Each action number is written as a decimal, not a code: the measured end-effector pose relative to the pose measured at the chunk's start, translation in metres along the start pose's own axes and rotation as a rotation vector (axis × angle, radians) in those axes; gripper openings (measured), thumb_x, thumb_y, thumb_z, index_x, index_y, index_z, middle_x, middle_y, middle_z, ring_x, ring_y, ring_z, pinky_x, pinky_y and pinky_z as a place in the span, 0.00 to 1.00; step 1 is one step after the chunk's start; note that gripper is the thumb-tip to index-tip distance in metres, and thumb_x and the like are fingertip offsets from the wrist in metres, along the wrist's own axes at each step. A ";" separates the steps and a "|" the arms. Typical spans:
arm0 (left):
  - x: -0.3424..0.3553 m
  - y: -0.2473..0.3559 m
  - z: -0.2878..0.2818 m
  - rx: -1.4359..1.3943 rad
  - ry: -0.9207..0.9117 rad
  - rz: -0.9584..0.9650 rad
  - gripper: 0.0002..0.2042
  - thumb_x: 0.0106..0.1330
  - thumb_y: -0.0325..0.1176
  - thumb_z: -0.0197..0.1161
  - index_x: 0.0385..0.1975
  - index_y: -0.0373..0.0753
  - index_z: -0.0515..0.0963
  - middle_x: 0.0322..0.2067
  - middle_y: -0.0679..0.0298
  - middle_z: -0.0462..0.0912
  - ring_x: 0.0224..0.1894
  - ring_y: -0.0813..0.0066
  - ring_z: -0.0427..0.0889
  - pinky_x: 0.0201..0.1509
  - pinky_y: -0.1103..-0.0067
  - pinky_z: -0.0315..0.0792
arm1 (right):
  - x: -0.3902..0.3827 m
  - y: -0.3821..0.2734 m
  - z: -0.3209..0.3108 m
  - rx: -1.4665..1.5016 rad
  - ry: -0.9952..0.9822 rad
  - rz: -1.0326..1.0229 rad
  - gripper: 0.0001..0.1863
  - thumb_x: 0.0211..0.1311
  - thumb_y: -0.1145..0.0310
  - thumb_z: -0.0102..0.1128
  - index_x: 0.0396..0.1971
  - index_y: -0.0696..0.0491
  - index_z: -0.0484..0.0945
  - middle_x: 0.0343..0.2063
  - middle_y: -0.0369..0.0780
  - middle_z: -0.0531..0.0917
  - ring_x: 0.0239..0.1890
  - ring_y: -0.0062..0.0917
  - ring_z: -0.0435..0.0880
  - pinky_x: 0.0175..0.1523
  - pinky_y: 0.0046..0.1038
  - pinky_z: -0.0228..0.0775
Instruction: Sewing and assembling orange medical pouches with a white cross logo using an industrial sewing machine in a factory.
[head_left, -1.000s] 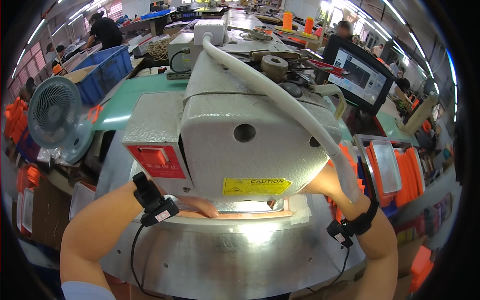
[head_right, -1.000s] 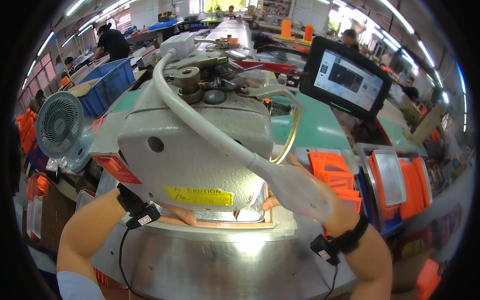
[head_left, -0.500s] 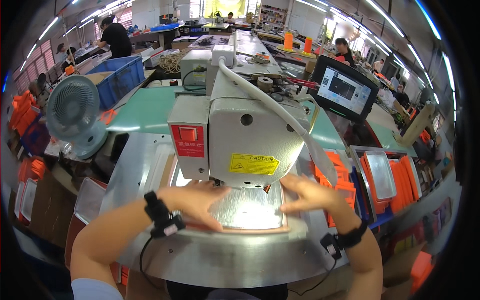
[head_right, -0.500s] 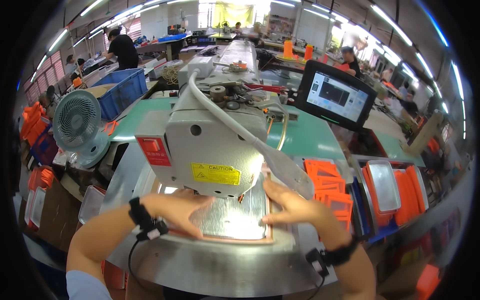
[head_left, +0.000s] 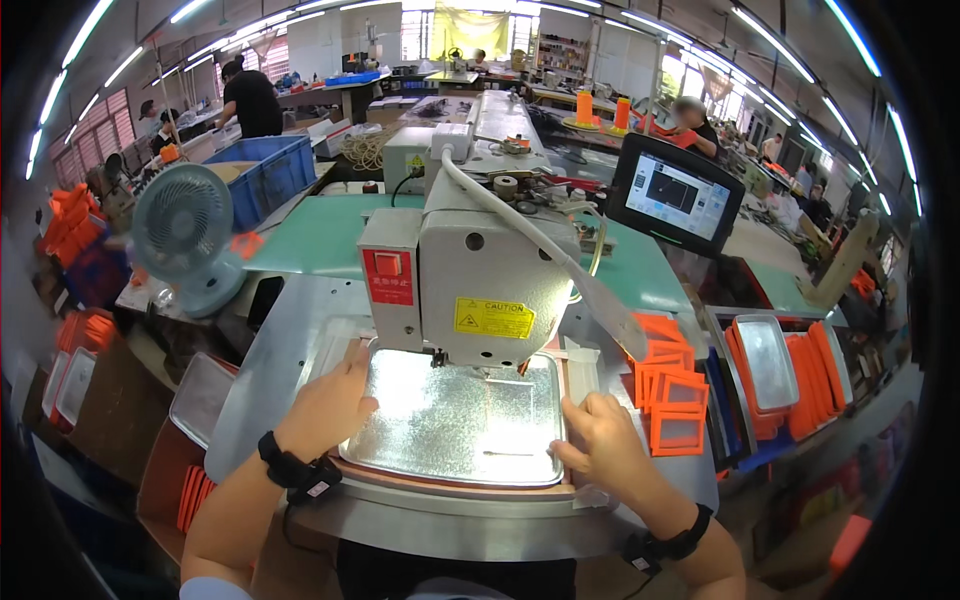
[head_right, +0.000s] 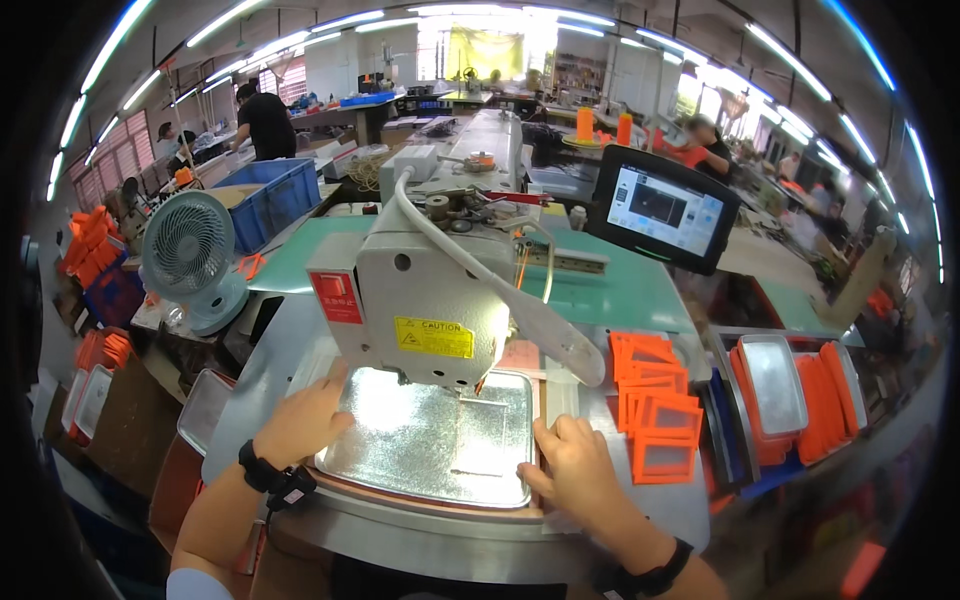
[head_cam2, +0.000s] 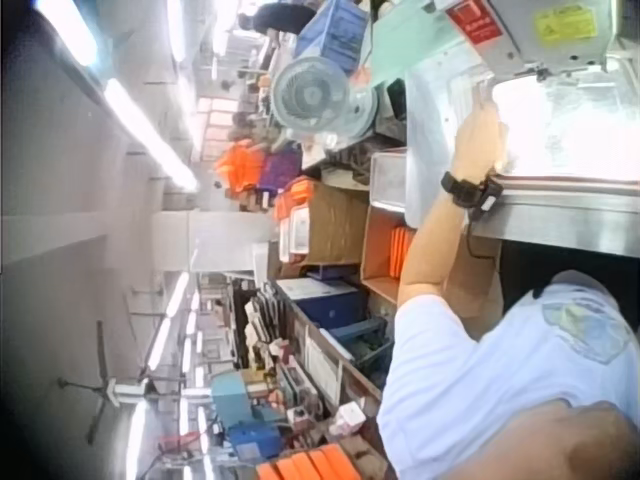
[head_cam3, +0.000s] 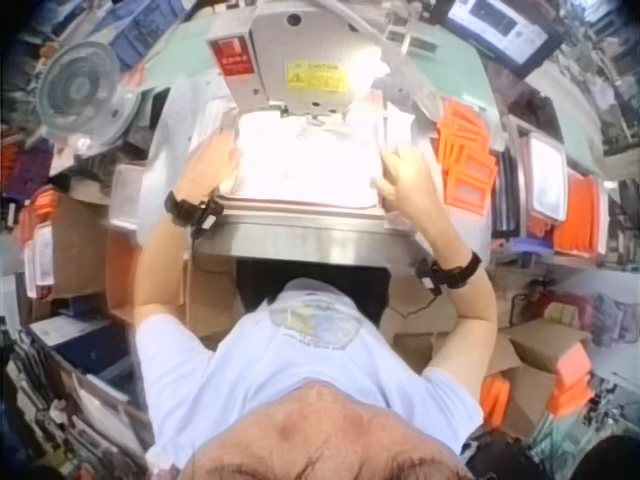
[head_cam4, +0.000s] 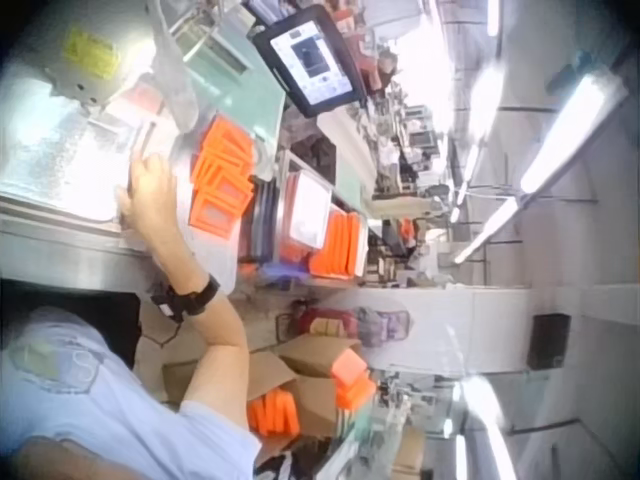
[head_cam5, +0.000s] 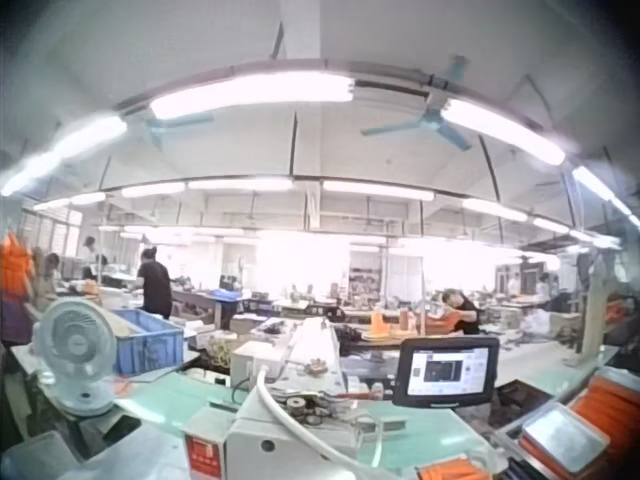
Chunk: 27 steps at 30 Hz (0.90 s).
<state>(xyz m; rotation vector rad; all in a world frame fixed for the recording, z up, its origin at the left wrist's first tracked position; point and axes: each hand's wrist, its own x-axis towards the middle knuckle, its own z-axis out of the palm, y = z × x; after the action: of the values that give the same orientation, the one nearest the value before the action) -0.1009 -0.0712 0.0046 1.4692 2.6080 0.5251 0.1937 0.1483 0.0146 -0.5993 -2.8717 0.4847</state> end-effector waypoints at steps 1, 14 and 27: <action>0.001 -0.005 0.001 -0.047 0.024 0.026 0.33 0.60 0.37 0.62 0.66 0.32 0.64 0.40 0.47 0.79 0.40 0.51 0.79 0.43 0.62 0.72 | -0.001 -0.005 -0.003 -0.002 -0.038 0.062 0.33 0.53 0.60 0.69 0.56 0.64 0.72 0.36 0.50 0.83 0.44 0.41 0.83 0.49 0.39 0.72; -0.070 -0.040 -0.020 -1.156 0.240 -0.226 0.31 0.68 0.33 0.59 0.70 0.34 0.60 0.47 0.62 0.75 0.43 0.78 0.76 0.43 0.80 0.74 | 0.038 -0.034 0.015 0.474 -0.161 0.096 0.13 0.56 0.74 0.60 0.39 0.65 0.73 0.24 0.52 0.82 0.28 0.45 0.84 0.36 0.39 0.74; -0.112 0.040 0.018 -1.689 0.623 -0.497 0.23 0.64 0.27 0.58 0.60 0.37 0.66 0.51 0.56 0.76 0.49 0.62 0.81 0.49 0.64 0.82 | 0.057 -0.061 0.052 0.640 -0.154 -0.176 0.20 0.62 0.73 0.61 0.53 0.61 0.74 0.35 0.52 0.81 0.37 0.41 0.83 0.44 0.35 0.74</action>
<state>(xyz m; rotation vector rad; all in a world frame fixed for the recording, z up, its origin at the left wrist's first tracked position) -0.0045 -0.1424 -0.0071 0.0570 1.4095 2.3750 0.1084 0.1043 -0.0075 -0.2013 -2.6259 1.3820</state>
